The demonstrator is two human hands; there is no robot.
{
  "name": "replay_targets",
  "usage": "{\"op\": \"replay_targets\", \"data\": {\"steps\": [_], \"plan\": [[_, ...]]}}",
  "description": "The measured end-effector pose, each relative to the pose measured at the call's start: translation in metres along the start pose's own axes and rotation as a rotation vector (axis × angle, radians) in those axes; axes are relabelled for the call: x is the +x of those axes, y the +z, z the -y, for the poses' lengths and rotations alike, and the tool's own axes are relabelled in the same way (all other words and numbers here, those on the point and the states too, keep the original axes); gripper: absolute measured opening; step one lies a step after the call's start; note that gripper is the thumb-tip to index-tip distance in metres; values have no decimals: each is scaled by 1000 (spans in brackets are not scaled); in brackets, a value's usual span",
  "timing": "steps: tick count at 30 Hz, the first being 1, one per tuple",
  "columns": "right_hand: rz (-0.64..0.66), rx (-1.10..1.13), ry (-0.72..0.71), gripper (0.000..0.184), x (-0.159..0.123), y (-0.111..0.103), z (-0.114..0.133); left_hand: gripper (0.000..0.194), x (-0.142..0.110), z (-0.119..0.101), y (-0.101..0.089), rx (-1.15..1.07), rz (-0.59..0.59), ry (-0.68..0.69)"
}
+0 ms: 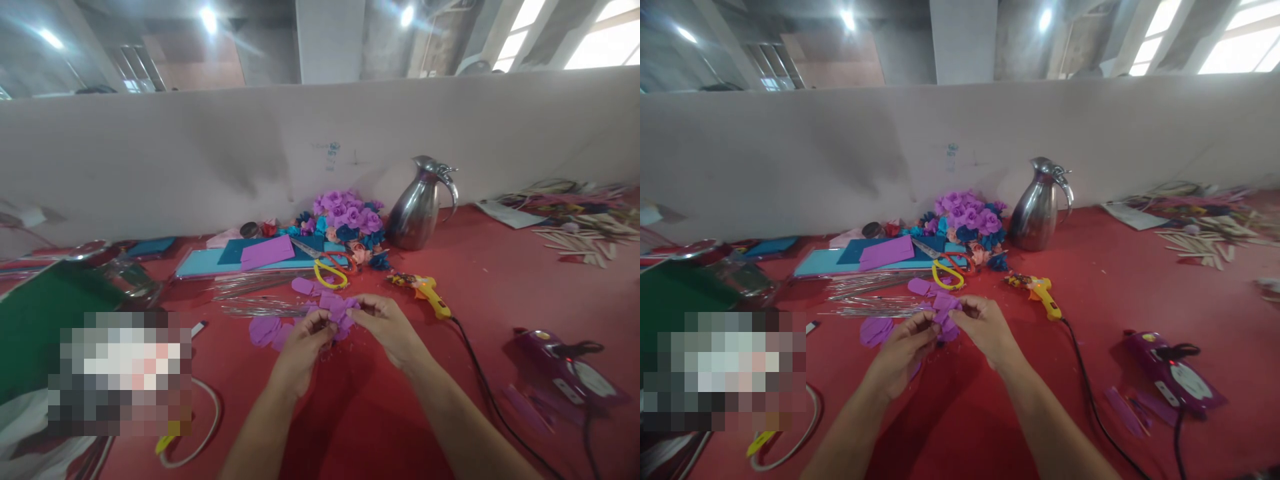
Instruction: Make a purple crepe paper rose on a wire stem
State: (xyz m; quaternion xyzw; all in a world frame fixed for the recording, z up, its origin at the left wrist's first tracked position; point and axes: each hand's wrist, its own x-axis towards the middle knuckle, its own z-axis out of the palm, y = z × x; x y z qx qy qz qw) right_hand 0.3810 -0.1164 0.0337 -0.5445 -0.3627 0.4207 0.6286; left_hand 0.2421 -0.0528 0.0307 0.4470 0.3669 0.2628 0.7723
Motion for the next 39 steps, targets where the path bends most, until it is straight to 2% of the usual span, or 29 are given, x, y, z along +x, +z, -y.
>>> {"op": "replay_targets", "data": {"steps": [6,10,16,27,32,39], "plan": [[-5,46,8,14,-1,0,4,17,0,-3,3,-175,-70,-102],[23,62,4,13,-2,2,5,21,0,-2,3,-177,-131,-105],[12,29,-7,12,-2,2,3,25,-2,-3,5,-55,-18,-39],[-3,30,-21,12,-1,2,3,19,-4,-3,7,-23,-25,-13],[-7,6,3,14,-4,7,6,25,0,-1,3,-107,-67,-5],[3,-40,29,12,-5,12,1,29,1,1,0,-159,-29,-28]]}}
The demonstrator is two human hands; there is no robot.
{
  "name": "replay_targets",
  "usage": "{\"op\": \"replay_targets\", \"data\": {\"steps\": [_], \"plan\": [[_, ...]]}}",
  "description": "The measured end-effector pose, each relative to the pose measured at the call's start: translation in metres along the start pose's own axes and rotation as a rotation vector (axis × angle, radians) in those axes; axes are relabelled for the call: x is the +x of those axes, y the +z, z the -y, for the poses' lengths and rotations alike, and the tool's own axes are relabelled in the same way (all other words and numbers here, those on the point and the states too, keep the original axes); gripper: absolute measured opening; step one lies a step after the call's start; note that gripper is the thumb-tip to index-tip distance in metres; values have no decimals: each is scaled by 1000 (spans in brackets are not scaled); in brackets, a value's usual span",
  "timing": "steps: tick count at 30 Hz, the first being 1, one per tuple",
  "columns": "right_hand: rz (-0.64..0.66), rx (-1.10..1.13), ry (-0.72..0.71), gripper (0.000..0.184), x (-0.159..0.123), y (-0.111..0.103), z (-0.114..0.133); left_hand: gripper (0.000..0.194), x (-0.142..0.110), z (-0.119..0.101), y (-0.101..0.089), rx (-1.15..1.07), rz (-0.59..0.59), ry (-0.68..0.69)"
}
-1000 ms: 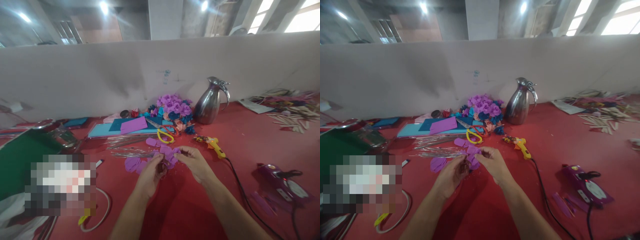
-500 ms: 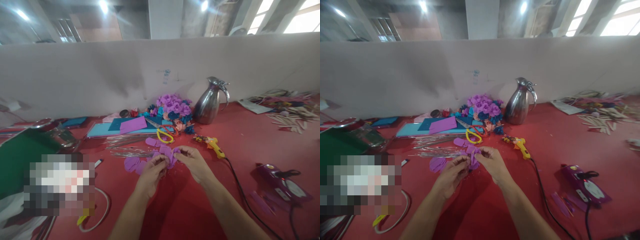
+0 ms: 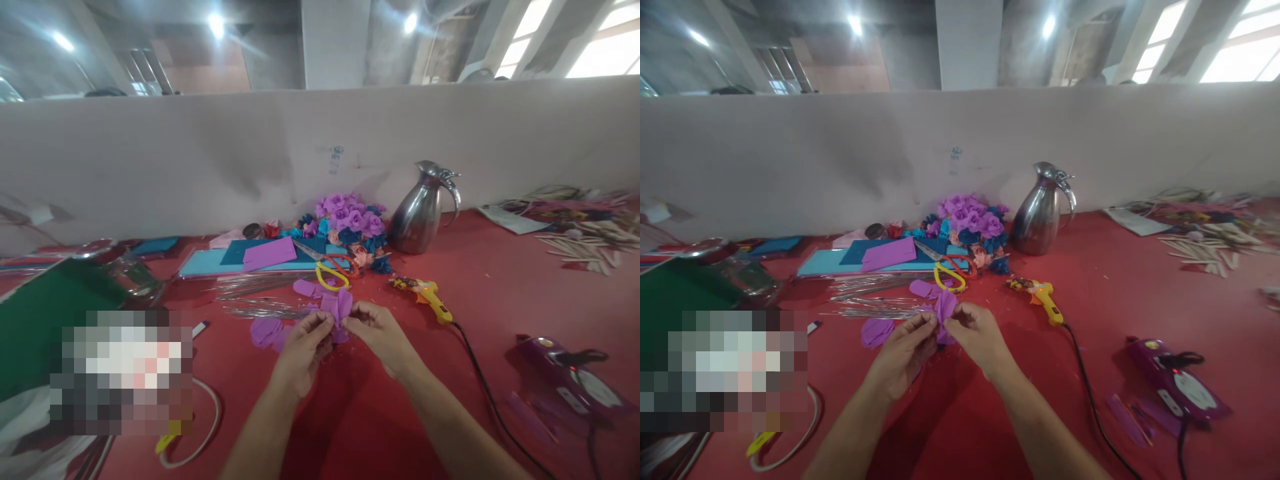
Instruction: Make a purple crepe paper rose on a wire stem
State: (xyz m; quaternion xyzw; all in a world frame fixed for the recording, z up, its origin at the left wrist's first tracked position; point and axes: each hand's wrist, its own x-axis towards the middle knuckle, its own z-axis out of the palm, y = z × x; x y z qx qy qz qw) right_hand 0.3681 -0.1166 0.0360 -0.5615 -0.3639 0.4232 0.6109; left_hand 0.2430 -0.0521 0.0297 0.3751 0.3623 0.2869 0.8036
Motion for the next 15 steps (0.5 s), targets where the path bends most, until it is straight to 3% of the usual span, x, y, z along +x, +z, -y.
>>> {"op": "replay_targets", "data": {"steps": [15], "plan": [[-2,25,-12,15,-1,4,-5,28,-1,2,3,-3,-14,24]]}}
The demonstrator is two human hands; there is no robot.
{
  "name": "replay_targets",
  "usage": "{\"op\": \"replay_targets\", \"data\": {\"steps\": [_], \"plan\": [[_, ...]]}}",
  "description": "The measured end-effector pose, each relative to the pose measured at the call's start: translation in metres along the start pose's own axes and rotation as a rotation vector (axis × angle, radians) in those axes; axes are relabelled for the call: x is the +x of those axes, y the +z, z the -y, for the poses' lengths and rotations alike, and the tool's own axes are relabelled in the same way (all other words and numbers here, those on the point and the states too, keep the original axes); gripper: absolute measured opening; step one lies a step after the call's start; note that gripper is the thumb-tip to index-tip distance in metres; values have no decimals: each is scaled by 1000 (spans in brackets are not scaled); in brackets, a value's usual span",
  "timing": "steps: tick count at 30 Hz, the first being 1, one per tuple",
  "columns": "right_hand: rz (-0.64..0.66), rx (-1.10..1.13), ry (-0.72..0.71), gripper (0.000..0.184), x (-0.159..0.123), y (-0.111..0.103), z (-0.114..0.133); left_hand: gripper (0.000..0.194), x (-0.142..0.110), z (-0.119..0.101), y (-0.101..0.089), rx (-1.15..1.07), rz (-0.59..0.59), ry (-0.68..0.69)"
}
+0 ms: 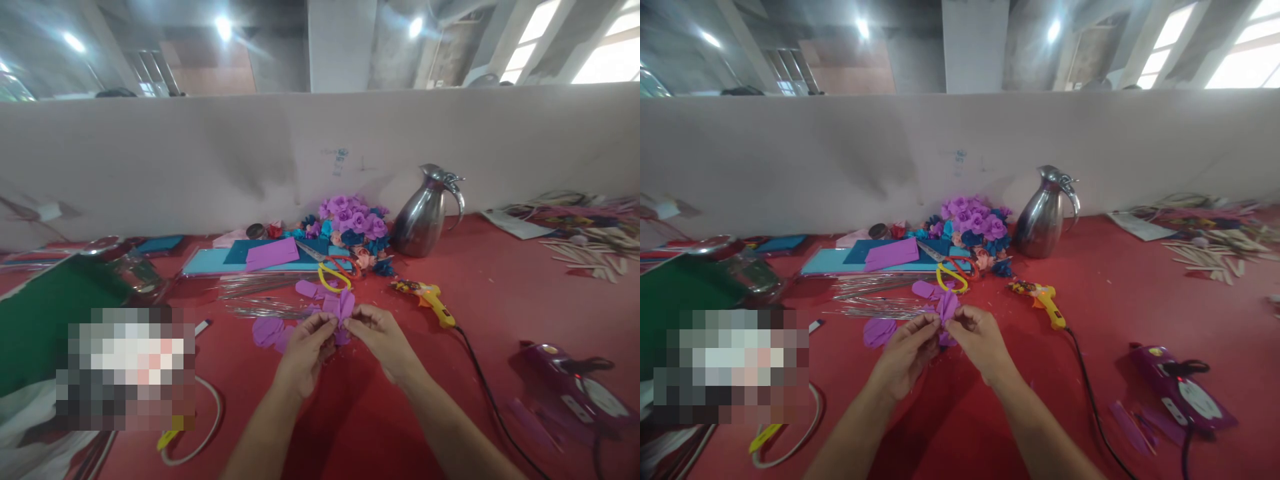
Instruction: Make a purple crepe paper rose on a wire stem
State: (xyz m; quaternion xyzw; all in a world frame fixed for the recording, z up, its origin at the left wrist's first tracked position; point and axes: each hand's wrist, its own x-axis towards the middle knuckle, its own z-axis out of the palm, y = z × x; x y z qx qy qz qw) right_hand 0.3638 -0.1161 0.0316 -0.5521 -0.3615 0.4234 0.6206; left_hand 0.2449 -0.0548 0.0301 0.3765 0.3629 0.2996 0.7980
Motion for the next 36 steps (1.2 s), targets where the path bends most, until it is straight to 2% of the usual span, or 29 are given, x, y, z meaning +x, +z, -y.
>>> {"op": "replay_targets", "data": {"steps": [10,18,22,28,36], "plan": [[7,-42,-50,15,-1,-1,-2,16,-2,1,3,102,-36,168],[-17,-3,-108,16,-3,-2,-3,11,3,8,-5,232,-66,323],[7,-23,-122,18,-1,-1,-1,12,3,8,-6,278,-86,362],[-57,-55,-115,19,-2,0,1,12,0,5,-2,350,-107,387],[-74,-26,-85,21,-3,1,1,12,0,5,-2,287,-100,400]]}}
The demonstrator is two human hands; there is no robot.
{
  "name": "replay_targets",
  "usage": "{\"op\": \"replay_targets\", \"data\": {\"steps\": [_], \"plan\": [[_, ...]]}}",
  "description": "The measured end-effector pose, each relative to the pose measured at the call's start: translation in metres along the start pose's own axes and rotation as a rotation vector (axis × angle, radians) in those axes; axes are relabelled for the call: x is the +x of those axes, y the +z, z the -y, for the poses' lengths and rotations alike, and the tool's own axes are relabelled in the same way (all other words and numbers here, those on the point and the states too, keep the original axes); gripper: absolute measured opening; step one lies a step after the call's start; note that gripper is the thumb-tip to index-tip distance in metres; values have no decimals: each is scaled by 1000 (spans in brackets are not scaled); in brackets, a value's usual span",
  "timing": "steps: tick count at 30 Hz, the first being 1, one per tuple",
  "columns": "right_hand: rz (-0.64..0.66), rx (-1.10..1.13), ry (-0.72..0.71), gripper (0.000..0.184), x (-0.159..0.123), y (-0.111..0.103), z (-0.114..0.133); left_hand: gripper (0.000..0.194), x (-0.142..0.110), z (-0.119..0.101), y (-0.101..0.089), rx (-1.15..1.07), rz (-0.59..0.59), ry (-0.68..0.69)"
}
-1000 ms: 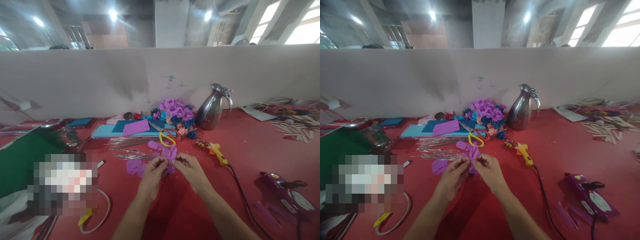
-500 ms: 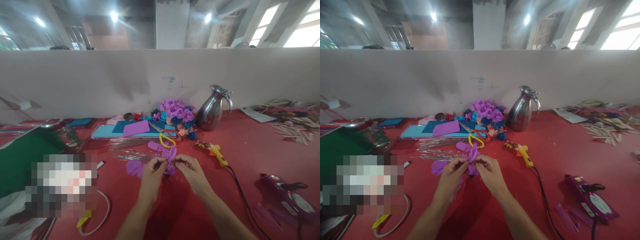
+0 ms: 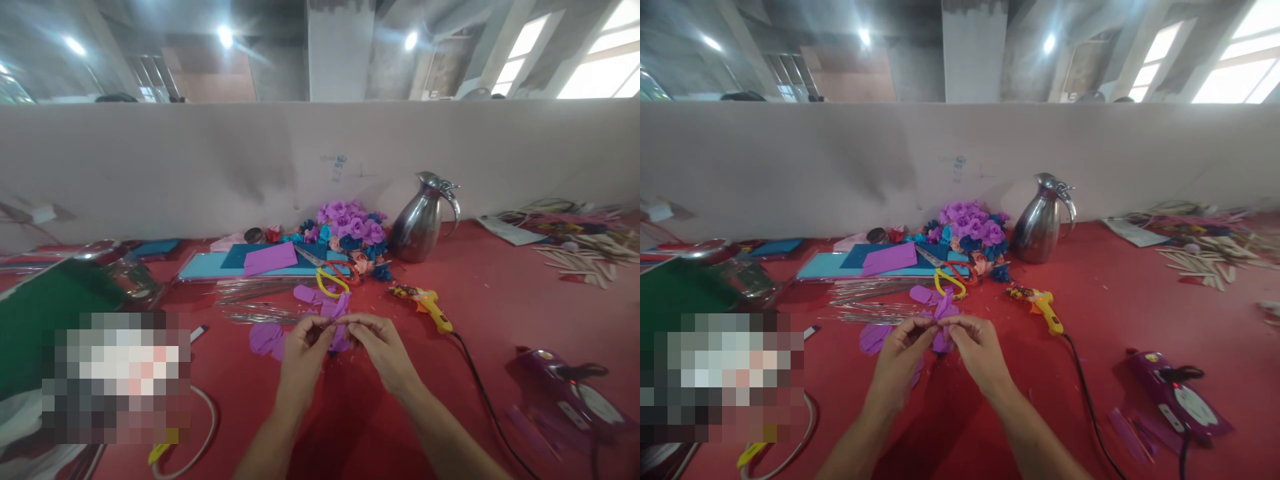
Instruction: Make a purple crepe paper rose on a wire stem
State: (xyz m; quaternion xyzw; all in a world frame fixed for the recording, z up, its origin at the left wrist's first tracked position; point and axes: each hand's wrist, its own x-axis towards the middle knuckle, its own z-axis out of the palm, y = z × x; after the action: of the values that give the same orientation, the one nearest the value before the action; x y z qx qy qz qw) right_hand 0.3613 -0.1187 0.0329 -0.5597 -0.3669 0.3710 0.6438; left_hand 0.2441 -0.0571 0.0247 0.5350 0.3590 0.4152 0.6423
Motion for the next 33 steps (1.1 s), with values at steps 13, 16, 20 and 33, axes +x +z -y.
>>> {"op": "replay_targets", "data": {"steps": [13,16,20,33], "plan": [[-127,-15,5,31,5,-4,-4,15,-1,-4,0,-220,-10,-141],[-79,-45,-79,18,4,-2,-3,15,-1,-5,-1,-307,-3,-195],[-11,-57,-95,18,3,1,-2,16,0,-7,2,-361,-3,-228],[6,34,6,16,3,6,-11,10,-2,-4,5,-256,18,-156]]}}
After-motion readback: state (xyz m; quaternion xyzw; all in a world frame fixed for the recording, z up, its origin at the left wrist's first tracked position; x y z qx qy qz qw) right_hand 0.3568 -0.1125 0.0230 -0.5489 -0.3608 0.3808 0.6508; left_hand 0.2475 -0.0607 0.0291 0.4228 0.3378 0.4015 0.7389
